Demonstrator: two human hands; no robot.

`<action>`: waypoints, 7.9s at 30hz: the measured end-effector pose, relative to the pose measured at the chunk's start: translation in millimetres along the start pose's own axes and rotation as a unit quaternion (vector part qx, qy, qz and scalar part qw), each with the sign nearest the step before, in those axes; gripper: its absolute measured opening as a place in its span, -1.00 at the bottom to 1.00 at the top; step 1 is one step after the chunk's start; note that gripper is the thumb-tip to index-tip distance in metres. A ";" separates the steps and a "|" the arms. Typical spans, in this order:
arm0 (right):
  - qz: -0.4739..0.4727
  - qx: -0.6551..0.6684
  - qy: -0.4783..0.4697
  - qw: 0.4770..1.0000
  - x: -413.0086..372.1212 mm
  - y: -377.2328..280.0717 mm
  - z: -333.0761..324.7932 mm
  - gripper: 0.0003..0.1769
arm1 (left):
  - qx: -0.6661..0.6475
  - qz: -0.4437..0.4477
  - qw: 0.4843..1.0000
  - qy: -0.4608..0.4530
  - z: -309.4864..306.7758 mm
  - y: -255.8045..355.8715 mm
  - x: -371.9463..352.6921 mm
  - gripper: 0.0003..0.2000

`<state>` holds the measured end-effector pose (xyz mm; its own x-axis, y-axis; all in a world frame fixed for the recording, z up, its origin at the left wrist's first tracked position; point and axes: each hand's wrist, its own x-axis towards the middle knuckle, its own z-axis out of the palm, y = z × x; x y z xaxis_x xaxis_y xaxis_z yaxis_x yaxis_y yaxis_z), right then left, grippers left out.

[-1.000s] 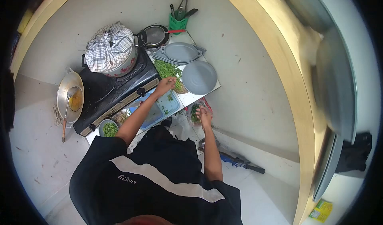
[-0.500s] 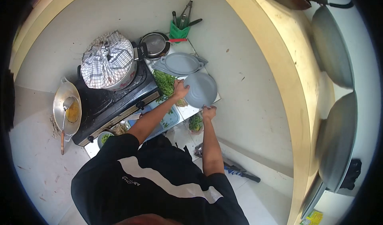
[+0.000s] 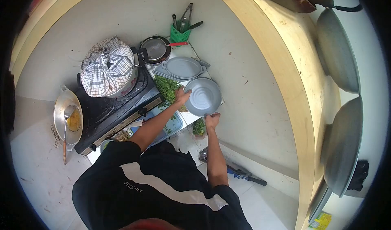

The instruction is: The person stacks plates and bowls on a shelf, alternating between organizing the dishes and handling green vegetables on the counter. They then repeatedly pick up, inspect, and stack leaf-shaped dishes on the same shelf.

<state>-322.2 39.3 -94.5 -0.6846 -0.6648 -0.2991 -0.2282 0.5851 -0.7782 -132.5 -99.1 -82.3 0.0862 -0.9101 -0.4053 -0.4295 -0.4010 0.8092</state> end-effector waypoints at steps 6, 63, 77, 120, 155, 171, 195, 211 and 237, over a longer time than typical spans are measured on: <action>0.005 0.255 -0.082 0.963 -70.3 -9.8 -45.6 -0.54 | -0.037 0.057 0.996 -0.061 -47.8 10.2 -63.3 -0.55; -0.437 0.238 0.110 0.861 -404.8 -261.3 -637.5 -0.63 | -0.238 0.590 0.754 -0.165 -163.0 396.3 -568.0 -0.52; -0.329 0.016 0.122 0.936 -302.1 -305.6 -670.0 -0.72 | -0.059 0.592 0.782 -0.189 -145.7 452.7 -524.5 -0.67; -0.286 0.059 -0.111 0.950 -325.3 37.3 -367.2 -0.77 | -0.099 0.271 0.929 -0.232 -51.1 27.9 -422.0 -0.70; 0.116 0.239 -0.230 0.936 -71.7 15.8 -32.4 -0.61 | -0.188 0.107 0.950 -0.223 -86.4 -52.0 -64.1 -0.55; 0.026 0.159 0.027 0.986 7.7 44.1 54.3 -0.51 | -0.111 0.044 0.953 -0.279 -35.3 -25.3 -19.5 -0.50; 0.006 0.122 0.056 0.991 -19.5 33.9 21.6 -0.41 | -0.074 0.004 0.993 -0.089 -30.7 -8.1 -38.2 -0.61; -0.139 0.220 -0.075 0.963 -169.4 -4.2 -144.6 -0.62 | -0.183 0.222 0.945 -0.156 -117.0 22.4 -204.9 -0.71; -0.423 0.256 0.203 0.845 -431.3 -65.2 -386.4 -0.59 | -0.311 0.415 0.854 -0.038 -139.4 139.4 -497.3 -0.77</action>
<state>-279.6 467.3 298.6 -0.6319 -0.4701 0.6163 -0.4955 -0.3664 -0.7875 -109.9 283.1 291.4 -0.0858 -0.9080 0.4101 0.2477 0.3792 0.8915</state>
